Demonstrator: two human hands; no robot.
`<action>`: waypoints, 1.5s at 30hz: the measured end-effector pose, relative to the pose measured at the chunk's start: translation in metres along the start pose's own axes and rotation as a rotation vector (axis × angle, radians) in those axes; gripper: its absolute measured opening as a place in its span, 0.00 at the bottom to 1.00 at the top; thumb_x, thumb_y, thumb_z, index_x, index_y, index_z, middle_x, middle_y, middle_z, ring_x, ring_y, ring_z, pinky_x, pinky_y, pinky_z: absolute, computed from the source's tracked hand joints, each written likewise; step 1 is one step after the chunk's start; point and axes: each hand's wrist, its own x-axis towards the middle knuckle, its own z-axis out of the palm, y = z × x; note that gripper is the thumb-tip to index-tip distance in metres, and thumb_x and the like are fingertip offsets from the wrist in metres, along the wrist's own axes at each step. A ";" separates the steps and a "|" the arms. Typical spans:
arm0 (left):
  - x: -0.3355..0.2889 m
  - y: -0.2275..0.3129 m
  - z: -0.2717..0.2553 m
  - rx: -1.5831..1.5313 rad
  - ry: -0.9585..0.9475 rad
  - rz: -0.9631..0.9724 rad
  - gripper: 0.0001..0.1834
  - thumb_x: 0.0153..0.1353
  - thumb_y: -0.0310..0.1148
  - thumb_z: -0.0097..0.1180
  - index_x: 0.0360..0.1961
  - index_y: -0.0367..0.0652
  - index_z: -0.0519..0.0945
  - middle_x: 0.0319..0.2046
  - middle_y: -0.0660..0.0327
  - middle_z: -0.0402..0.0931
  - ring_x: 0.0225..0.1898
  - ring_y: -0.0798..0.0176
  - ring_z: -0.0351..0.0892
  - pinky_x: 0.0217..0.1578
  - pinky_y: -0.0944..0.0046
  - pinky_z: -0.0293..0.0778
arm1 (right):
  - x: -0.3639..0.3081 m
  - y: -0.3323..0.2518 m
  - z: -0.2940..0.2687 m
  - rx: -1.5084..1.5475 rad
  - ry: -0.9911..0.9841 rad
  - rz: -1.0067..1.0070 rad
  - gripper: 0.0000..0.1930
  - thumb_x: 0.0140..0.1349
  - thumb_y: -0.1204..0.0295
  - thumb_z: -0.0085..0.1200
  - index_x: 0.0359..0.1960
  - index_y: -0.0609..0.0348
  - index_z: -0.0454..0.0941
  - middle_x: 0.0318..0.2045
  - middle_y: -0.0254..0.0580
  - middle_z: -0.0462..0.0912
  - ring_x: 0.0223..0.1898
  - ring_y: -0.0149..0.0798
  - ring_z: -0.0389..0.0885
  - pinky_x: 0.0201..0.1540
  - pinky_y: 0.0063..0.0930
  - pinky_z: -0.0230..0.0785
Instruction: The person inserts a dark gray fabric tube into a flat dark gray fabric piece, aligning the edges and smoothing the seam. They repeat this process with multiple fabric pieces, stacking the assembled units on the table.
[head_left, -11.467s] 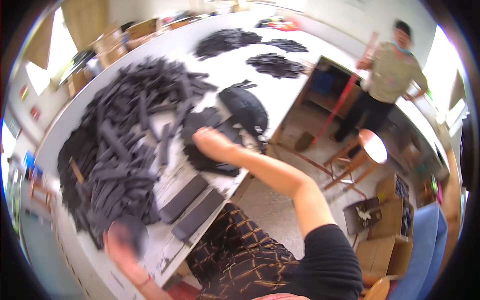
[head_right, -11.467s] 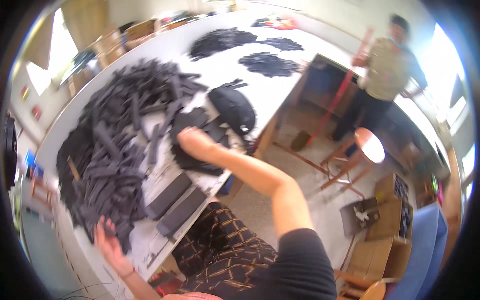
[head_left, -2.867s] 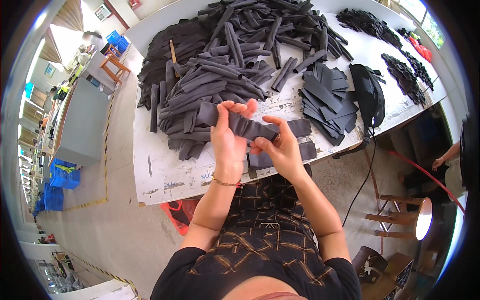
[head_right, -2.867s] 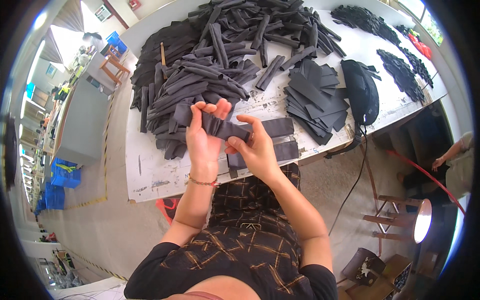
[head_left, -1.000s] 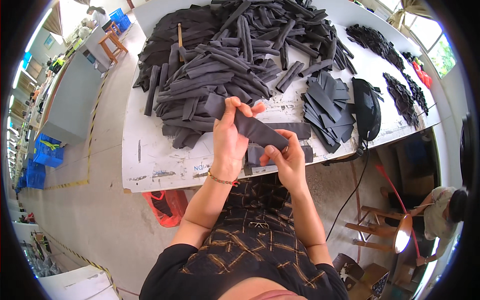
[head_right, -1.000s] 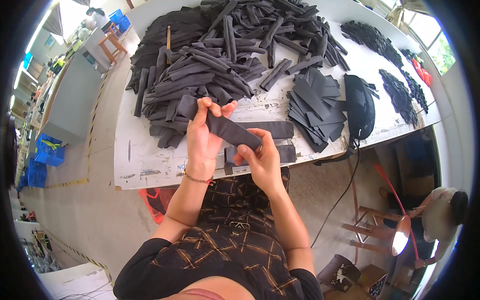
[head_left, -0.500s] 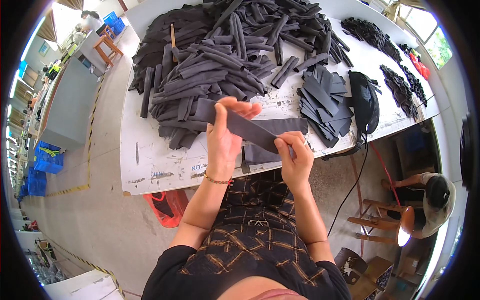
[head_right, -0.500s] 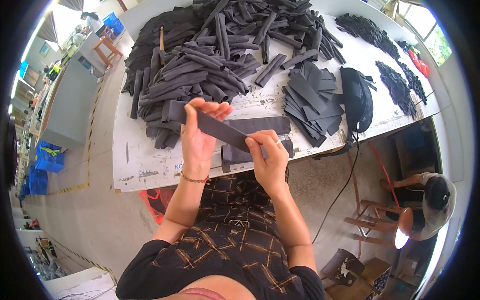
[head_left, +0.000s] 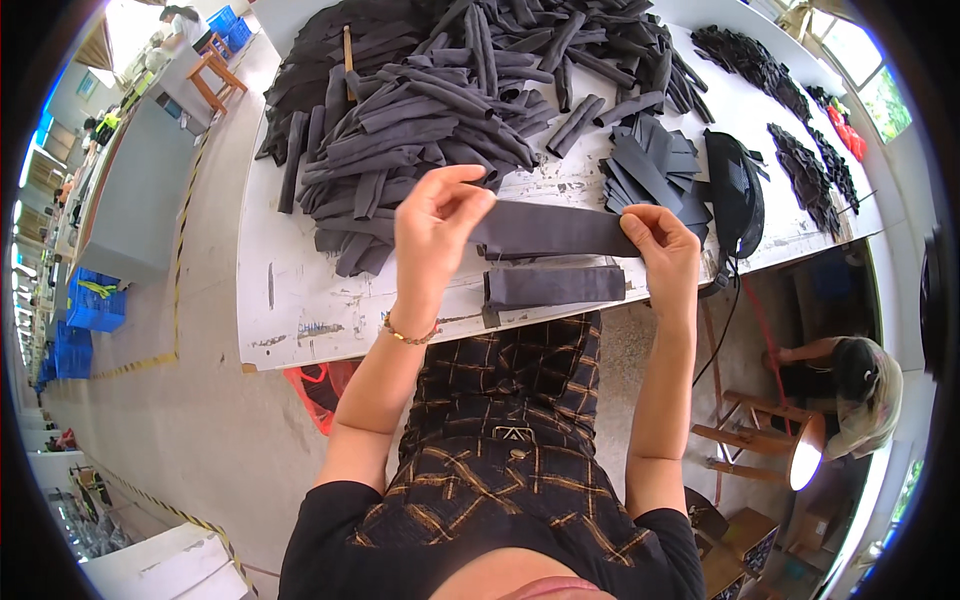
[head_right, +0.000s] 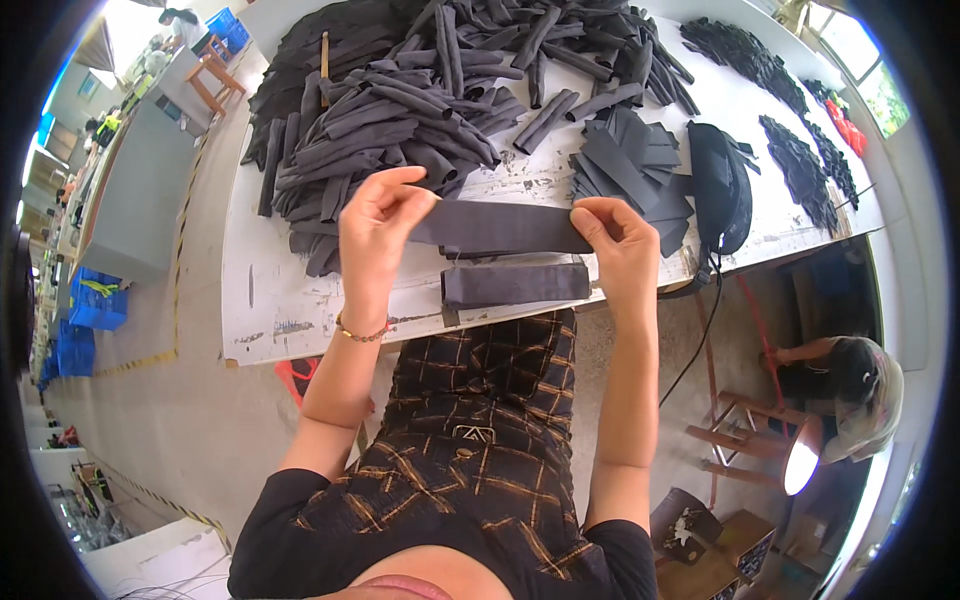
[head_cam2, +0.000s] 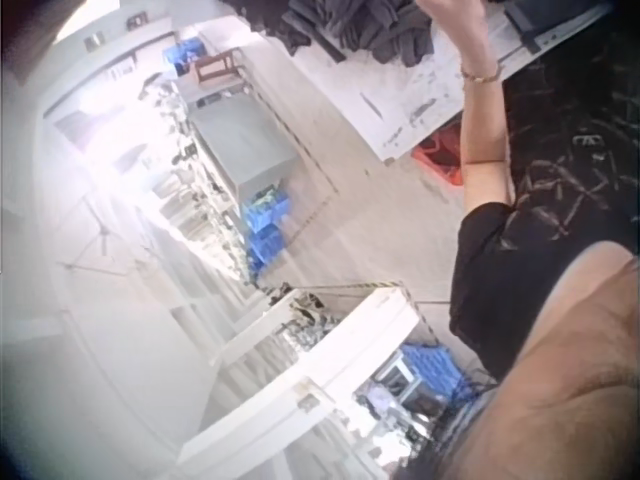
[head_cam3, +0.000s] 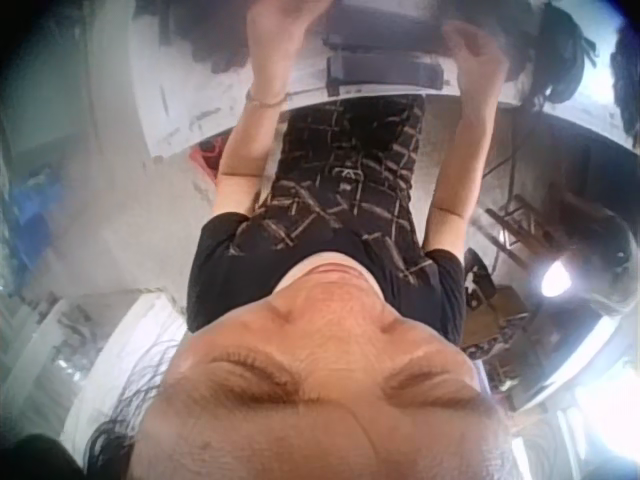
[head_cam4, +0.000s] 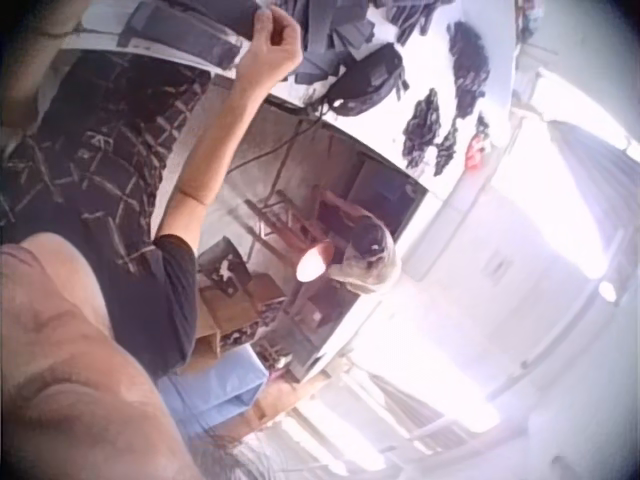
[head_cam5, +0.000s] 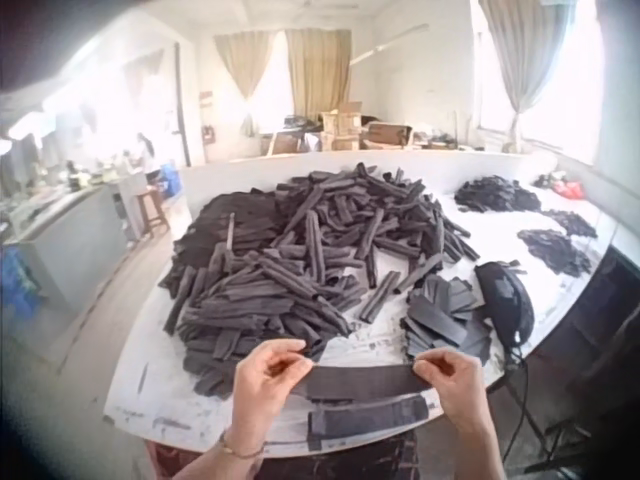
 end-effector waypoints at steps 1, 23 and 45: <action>0.000 -0.002 0.002 0.148 -0.018 -0.010 0.13 0.58 0.24 0.66 0.45 0.38 0.82 0.30 0.64 0.83 0.31 0.77 0.78 0.32 0.75 0.72 | 0.006 0.012 -0.004 -0.007 -0.007 0.005 0.04 0.63 0.75 0.62 0.35 0.64 0.84 0.27 0.29 0.82 0.30 0.22 0.74 0.35 0.17 0.67; 0.038 0.005 -0.116 0.535 0.456 0.088 0.06 0.60 0.24 0.63 0.39 0.37 0.84 0.32 0.63 0.84 0.33 0.73 0.80 0.37 0.72 0.75 | 0.030 0.059 0.011 -0.658 0.023 -0.263 0.07 0.60 0.71 0.62 0.35 0.62 0.82 0.29 0.41 0.80 0.27 0.37 0.76 0.33 0.30 0.69; 0.078 0.019 -0.064 0.689 0.043 0.329 0.06 0.61 0.25 0.61 0.39 0.38 0.84 0.35 0.60 0.85 0.33 0.70 0.82 0.37 0.70 0.76 | 0.121 0.115 -0.032 -1.351 0.037 -0.556 0.13 0.60 0.70 0.56 0.43 0.66 0.79 0.44 0.47 0.80 0.47 0.48 0.78 0.46 0.40 0.74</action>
